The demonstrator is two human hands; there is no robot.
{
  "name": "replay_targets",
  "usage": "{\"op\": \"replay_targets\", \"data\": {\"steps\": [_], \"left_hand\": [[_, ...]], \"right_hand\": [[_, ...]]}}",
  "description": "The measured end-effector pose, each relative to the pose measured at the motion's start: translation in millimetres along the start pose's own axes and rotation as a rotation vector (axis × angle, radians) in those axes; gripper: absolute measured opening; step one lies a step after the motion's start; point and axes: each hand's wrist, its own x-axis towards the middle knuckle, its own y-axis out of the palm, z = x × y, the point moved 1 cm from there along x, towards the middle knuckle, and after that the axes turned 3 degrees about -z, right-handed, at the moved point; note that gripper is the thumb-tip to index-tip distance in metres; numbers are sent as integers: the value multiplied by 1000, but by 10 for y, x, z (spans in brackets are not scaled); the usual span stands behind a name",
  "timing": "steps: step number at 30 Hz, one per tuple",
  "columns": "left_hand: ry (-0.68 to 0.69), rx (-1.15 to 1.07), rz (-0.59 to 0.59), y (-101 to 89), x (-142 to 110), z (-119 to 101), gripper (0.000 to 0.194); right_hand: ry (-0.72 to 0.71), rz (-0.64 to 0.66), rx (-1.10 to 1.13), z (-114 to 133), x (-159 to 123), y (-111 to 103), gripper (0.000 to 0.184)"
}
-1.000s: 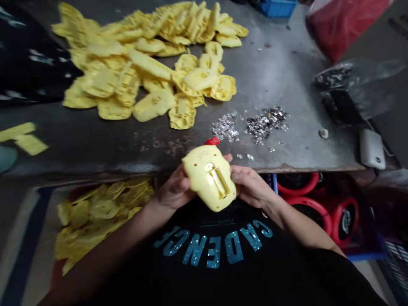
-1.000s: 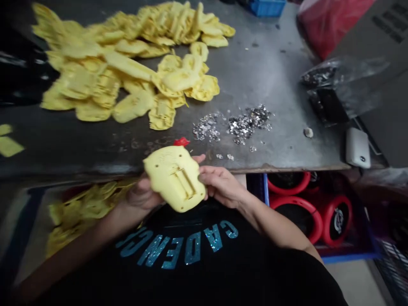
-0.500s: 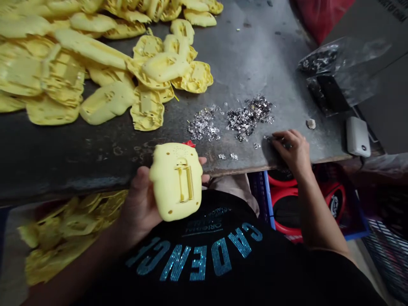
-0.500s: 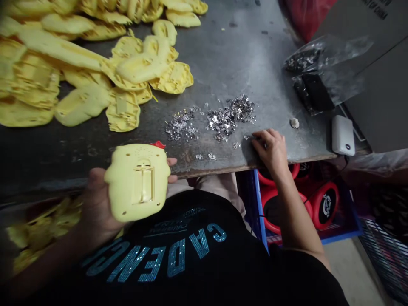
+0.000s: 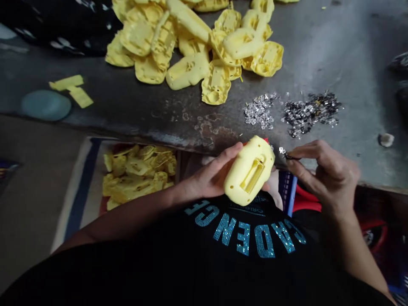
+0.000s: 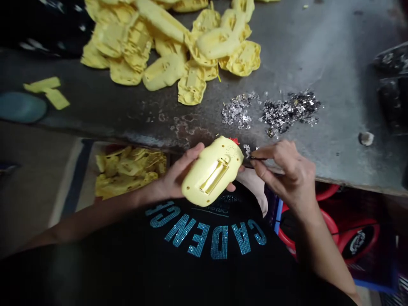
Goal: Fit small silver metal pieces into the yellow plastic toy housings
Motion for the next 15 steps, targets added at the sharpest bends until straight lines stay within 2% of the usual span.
{"op": "replay_targets", "data": {"steps": [4, 7, 11, 15], "left_hand": [[-10, -5, 71, -4, -45, 21, 91], [31, 13, 84, 22, -68, 28, 83], [63, 0, 80, 44, -93, 51, 70], [61, -2, 125, 25, -96, 72, 73]], "right_hand": [[-153, 88, 13, 255, 161, 158, 29], [-215, 143, -37, 328, 200, 182, 28], [-266, 170, -118, 399, 211, 175, 30], [-288, 184, -155, 472, 212, 178, 32]]}}
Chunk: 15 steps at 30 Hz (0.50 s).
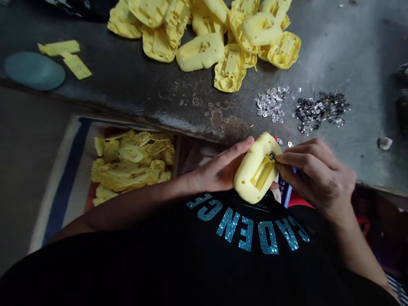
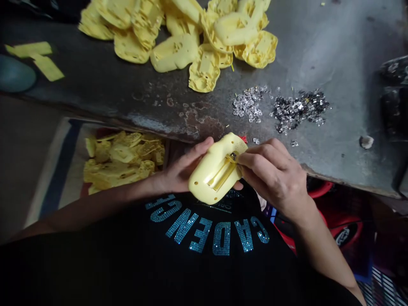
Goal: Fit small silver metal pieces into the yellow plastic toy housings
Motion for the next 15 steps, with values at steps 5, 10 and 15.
{"op": "replay_targets", "data": {"steps": [5, 10, 15], "left_hand": [[-24, -13, 62, -24, 44, 51, 88], [186, -25, -55, -42, 32, 62, 85], [553, 58, -240, 44, -110, -73, 112]], "right_hand": [[-25, 19, -34, 53, -6, -17, 39], [114, -118, 158, -41, -119, -35, 33], [603, -299, 844, -136, -351, 291, 10]]}}
